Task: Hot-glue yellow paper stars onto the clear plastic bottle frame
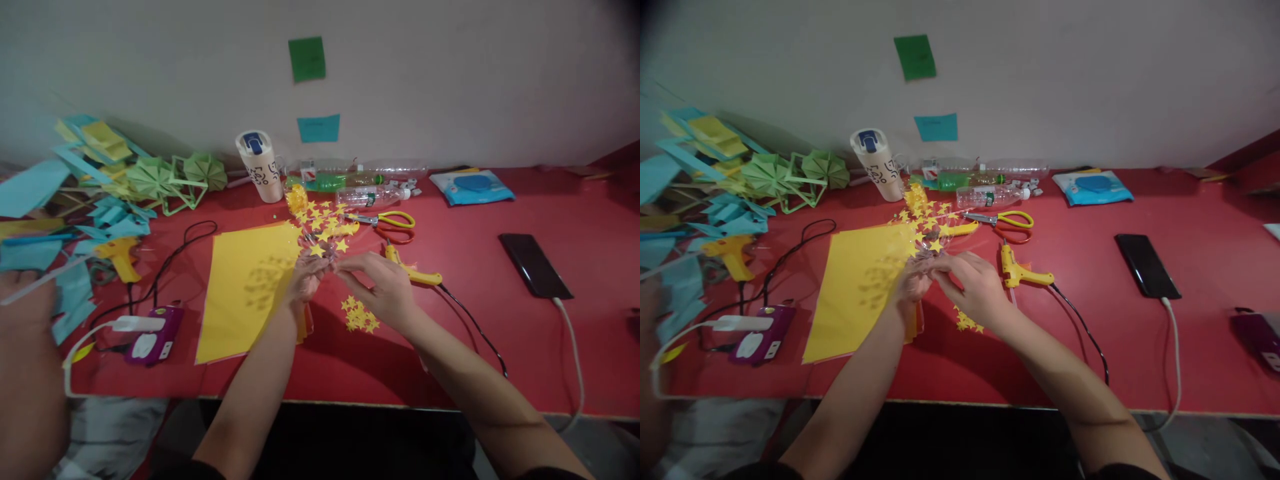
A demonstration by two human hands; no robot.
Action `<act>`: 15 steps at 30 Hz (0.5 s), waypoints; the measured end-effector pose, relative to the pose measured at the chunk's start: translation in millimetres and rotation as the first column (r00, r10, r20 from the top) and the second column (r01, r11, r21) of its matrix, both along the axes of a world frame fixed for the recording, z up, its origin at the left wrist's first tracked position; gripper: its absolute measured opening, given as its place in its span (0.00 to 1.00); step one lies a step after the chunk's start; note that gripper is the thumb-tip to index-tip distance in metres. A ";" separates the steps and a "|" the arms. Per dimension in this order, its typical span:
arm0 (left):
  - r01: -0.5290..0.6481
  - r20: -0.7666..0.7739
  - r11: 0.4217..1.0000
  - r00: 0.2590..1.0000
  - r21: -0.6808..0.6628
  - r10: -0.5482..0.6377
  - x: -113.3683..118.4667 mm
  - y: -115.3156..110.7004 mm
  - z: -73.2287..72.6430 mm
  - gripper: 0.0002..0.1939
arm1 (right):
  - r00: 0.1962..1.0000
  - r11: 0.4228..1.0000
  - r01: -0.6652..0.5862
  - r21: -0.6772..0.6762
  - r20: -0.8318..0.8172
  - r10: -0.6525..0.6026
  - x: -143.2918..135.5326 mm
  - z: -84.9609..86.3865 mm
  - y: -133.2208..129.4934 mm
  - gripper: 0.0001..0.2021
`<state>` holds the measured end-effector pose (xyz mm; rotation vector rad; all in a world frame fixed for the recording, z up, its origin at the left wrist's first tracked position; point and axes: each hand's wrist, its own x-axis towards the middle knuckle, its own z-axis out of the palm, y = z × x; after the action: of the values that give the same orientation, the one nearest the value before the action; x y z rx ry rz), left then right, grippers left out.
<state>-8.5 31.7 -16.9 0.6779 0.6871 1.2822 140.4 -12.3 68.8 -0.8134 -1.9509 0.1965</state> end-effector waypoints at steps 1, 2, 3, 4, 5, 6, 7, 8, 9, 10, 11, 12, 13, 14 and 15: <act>-0.002 0.001 1.000 1.000 -0.005 0.002 -0.1 0.2 -0.6 0.19 | 1.000 1.000 -0.001 0.002 0.002 0.001 0.1 0.0 0.0 0.08; -0.006 0.001 1.000 1.000 -0.010 0.006 -0.3 0.5 -1.4 0.19 | 1.000 1.000 -0.005 0.005 0.005 0.005 0.2 0.0 -0.1 0.08; -0.012 0.003 1.000 1.000 -0.012 0.012 -0.6 0.9 -2.0 0.20 | 1.000 1.000 -0.010 0.005 0.006 0.010 0.3 0.0 -0.3 0.08; -0.018 0.005 1.000 1.000 -0.013 0.018 -1.0 1.2 -2.6 0.20 | 1.000 1.000 -0.015 0.000 0.011 0.015 0.4 -0.1 -0.4 0.08; -0.023 0.008 1.000 1.000 -0.011 0.023 -1.5 1.6 -2.9 0.19 | 1.000 1.000 -0.018 -0.009 0.017 0.018 0.4 -0.2 -0.6 0.08; -0.026 0.011 1.000 1.000 -0.010 0.026 -2.1 1.9 -2.8 0.18 | 1.000 1.000 -0.016 -0.024 0.023 0.017 0.5 -0.4 -0.8 0.08; -0.025 0.015 1.000 1.000 -0.009 0.025 -2.6 2.0 -2.6 0.17 | 0.999 0.999 -0.011 -0.038 0.029 0.012 0.6 -0.7 -1.0 0.08; -0.022 0.018 1.000 1.000 -0.009 0.022 -3.0 2.1 -2.2 0.17 | 0.999 0.999 -0.003 -0.051 0.037 0.005 0.8 -1.0 -1.2 0.08; -0.018 0.020 1.000 1.000 -0.010 0.018 -3.2 2.2 -1.8 0.16 | 0.999 0.998 0.006 -0.061 0.043 -0.004 1.1 -1.4 -1.4 0.07; -0.017 0.023 1.000 1.000 -0.012 0.017 -3.3 2.2 -1.6 0.16 | 0.999 0.997 0.015 -0.070 0.048 -0.012 1.5 -1.7 -1.6 0.07; -0.019 0.030 1.000 0.999 -0.013 0.019 -3.1 2.2 -1.6 0.16 | 0.999 0.997 0.022 -0.076 0.050 -0.019 2.0 -1.9 -1.7 0.08; -0.022 0.037 1.000 0.999 -0.014 0.023 -2.8 2.2 -1.8 0.15 | 0.998 0.997 0.027 -0.078 0.051 -0.023 2.4 -1.9 -1.8 0.08; -0.026 0.045 1.000 0.999 -0.015 0.027 -2.3 2.3 -2.3 0.15 | 0.998 0.997 0.028 -0.073 0.050 -0.024 2.9 -1.6 -1.8 0.08; -0.029 0.052 0.999 0.998 -0.017 0.029 -1.7 2.4 -3.0 0.15 | 0.998 0.998 0.027 -0.063 0.051 -0.024 3.3 -1.2 -1.7 0.07; -0.029 0.056 0.999 0.998 -0.018 0.029 -1.2 2.5 -3.5 0.15 | 0.998 0.999 0.025 -0.047 0.053 -0.023 3.5 -0.6 -1.5 0.07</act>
<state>-9.7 34.2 -20.5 0.6180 0.6633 1.3160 143.9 -13.8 68.2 -0.8806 -1.9907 0.2100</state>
